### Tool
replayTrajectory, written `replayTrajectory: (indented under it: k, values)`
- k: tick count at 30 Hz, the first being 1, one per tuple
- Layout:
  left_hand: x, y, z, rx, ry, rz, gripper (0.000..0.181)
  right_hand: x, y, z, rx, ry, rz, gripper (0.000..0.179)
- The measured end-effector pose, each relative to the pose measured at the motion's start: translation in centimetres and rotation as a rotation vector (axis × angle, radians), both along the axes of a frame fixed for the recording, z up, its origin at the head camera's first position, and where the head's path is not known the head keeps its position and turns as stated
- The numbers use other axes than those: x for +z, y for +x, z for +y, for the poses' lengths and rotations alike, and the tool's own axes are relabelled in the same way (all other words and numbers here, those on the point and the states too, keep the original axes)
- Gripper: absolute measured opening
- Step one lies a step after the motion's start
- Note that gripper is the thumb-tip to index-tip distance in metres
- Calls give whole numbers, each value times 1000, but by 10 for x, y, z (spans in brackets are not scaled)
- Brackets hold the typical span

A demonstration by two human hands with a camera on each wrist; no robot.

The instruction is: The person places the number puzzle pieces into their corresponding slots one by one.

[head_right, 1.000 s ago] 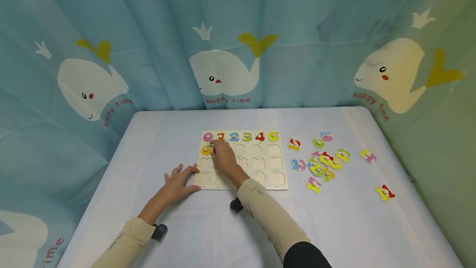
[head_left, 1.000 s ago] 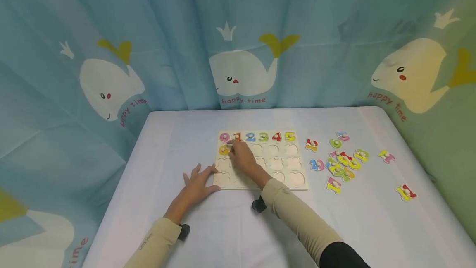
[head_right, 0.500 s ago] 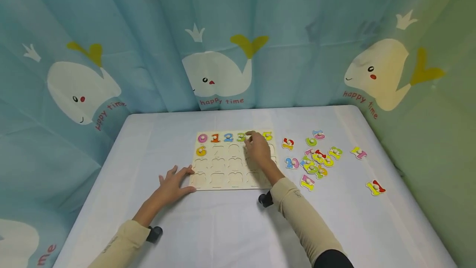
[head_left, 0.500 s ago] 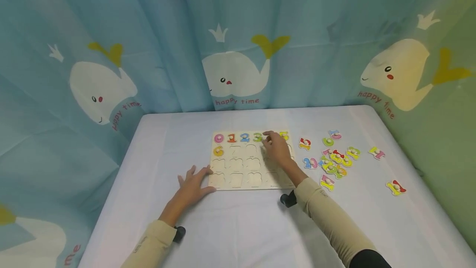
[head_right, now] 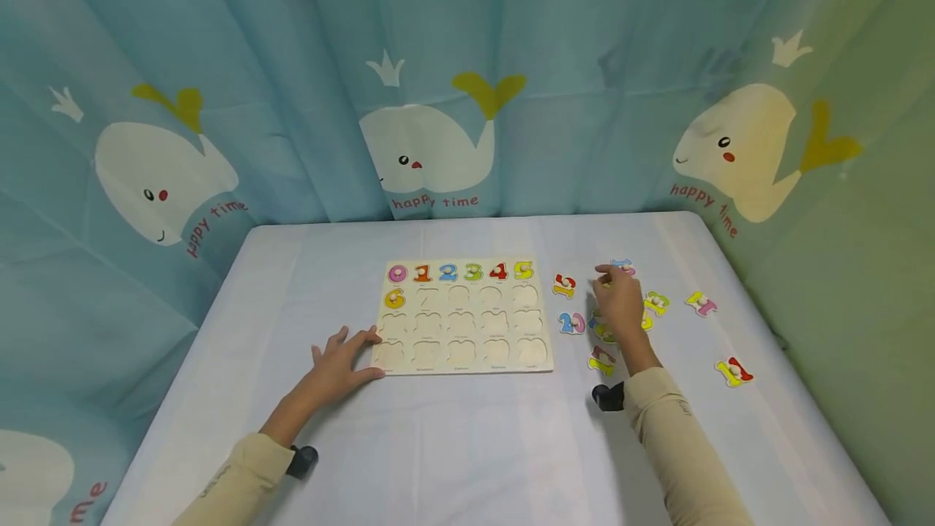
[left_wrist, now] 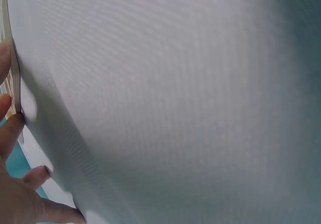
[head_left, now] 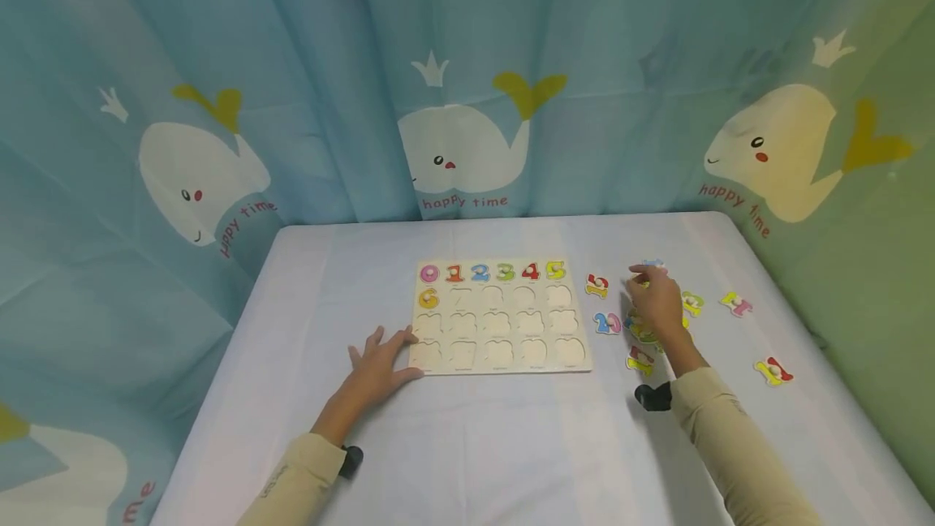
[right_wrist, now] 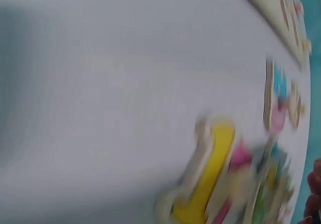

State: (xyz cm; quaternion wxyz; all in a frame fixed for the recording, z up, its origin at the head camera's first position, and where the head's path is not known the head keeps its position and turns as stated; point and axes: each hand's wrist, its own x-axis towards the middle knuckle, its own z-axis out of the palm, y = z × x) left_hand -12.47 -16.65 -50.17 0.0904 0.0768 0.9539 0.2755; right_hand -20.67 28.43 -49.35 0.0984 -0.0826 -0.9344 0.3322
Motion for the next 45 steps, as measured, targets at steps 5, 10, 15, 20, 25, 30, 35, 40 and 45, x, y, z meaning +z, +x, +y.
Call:
replayTrajectory:
  k: [5, 10, 15, 20, 25, 30, 35, 40, 45]
  values:
    - [2, 1, -2, -9, -11, 8, 49, -6, 13, 26, -14, -61, -114, 37]
    - [1, 0, -2, -19, -5, 15, 49, -13, 17, 37, 60, -59, -148, 41]
    - [0, 0, -1, -18, -5, 20, 48, -16, 18, 39, 93, -2, -77, 39]
    - [0, 1, -2, -20, -13, 28, 47, -14, 13, 33, 47, -16, -21, 38]
    - [0, 2, -1, -15, -14, 21, 47, -10, 4, 22, 31, -43, 31, 37]
    - [0, 1, 0, -20, -14, 31, 47, -6, -4, 7, 20, -57, 95, 36]
    - [-2, 0, 0, -17, -10, 34, 47, -5, -10, -7, 77, -45, 118, 36]
    - [0, 0, 0, -24, -3, 32, 47, -6, -15, -25, 183, -39, 96, 36]
    - [0, 0, 0, -16, -7, 24, 46, -11, -18, -50, 264, -35, 80, 36]
